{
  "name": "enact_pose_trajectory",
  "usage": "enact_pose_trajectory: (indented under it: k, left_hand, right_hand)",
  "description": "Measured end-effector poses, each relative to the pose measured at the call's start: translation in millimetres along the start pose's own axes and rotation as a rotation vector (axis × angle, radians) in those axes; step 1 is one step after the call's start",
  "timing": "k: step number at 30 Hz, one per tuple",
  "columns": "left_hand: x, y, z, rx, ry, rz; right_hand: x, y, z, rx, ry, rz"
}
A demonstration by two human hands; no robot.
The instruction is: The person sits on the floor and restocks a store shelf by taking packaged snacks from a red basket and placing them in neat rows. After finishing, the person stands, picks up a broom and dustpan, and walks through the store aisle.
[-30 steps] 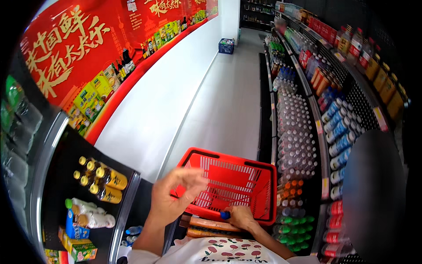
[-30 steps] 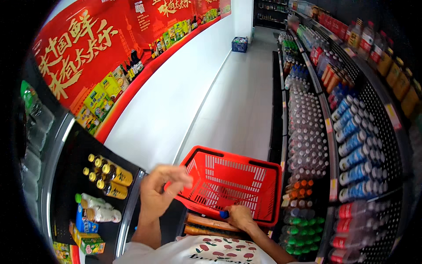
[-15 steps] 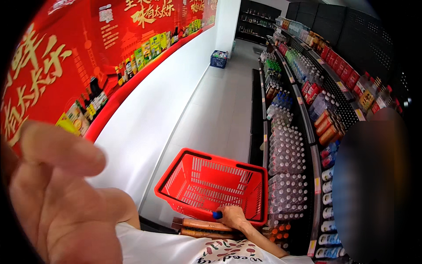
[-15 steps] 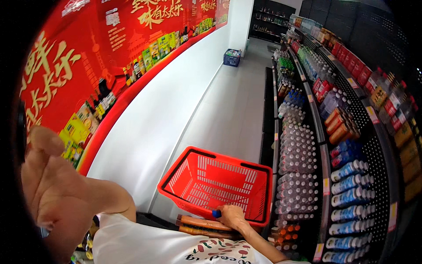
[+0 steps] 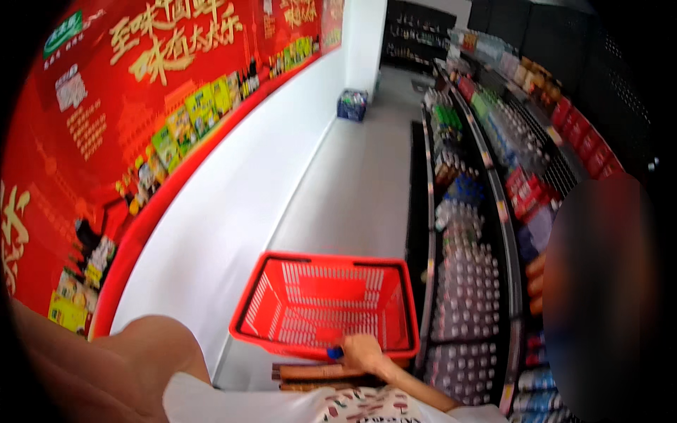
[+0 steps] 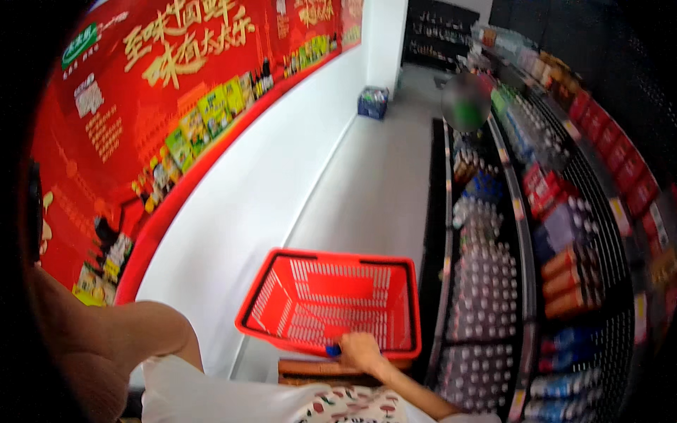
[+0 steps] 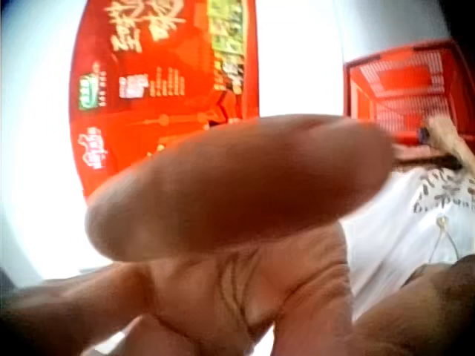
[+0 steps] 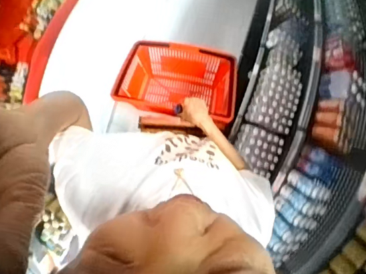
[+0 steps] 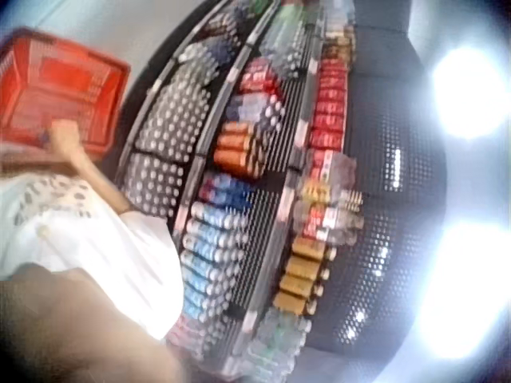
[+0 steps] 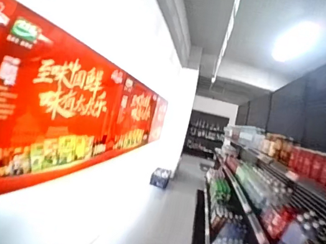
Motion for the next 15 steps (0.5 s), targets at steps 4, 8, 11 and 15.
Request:
enact_pose_trajectory:
  k: [4,8,11,15]
  left_hand:
    - [-55.4,19.3,28.5,0.073,-0.073,0.075]
    - [-125.8,60.0,71.0,0.11,-0.088,0.068]
    - [-181.7,88.9,108.1,0.087,-0.111,0.001]
    - [-262.7,126.5,149.2,0.11,-0.046,-0.024]
  right_hand:
    - [45.9,-30.8,-56.4,0.077,-0.062,-0.013]
    - [91.7,-72.1,-93.1,0.118,-0.057,0.031]
    - [117.3,-117.9,-120.7,-0.211,0.025,0.14]
    - [175.6,-183.7,-157.3,-0.123,-0.095,0.145]
Point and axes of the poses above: each hand's wrist, its own y-axis away from the middle knuckle, its own z-axis out of the palm, x = y × z, the point moved 4 cm from there along -y, towards the middle knuckle, and after that the axes turned 6 degrees about z, right-handed, at the moved point
